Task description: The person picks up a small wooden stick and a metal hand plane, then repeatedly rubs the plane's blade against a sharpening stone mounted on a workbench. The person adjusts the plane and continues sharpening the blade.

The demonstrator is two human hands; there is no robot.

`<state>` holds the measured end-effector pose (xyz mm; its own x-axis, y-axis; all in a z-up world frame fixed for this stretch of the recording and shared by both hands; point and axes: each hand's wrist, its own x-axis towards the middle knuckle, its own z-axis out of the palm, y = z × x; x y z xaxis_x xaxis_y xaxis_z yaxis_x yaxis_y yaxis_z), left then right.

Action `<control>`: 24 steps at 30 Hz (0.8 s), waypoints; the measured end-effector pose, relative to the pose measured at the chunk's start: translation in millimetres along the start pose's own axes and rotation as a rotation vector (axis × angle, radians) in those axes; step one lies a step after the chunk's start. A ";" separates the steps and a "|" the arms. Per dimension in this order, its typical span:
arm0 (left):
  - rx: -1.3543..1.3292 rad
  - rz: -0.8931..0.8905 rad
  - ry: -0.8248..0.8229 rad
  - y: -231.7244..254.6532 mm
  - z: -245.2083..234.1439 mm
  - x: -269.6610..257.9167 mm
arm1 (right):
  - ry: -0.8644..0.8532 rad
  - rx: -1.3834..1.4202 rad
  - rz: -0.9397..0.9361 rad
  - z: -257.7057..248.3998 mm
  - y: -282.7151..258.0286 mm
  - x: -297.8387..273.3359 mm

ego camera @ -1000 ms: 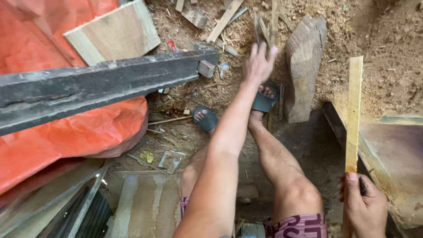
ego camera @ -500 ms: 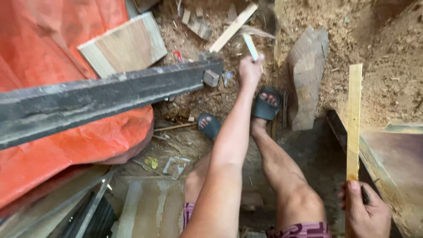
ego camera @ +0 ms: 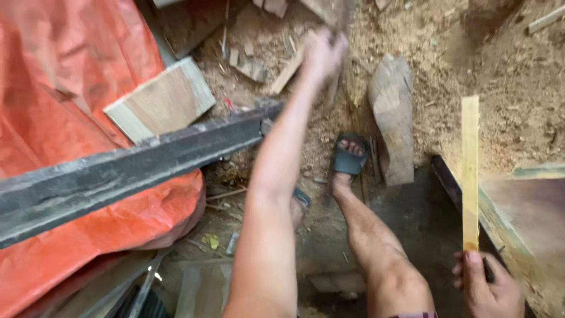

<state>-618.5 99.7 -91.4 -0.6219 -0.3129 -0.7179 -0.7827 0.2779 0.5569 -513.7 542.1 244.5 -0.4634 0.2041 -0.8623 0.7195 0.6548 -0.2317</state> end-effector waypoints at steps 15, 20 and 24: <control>-0.527 -0.063 -0.161 -19.4 29.5 -140.4 | -0.062 0.016 0.031 -6.0 -32.2 -43.9; -0.717 -0.041 -0.098 -28.8 34.2 -222.2 | -0.088 0.005 0.062 -11.6 -36.2 -77.3; -0.586 -0.180 0.197 -8.3 -1.2 -250.8 | -0.132 -0.019 0.092 -9.4 -41.0 -87.5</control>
<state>-456.0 174.7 84.5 -0.4288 -0.4851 -0.7621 -0.7244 -0.3195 0.6109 -507.5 504.2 333.7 -0.3235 0.1673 -0.9313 0.7453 0.6514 -0.1419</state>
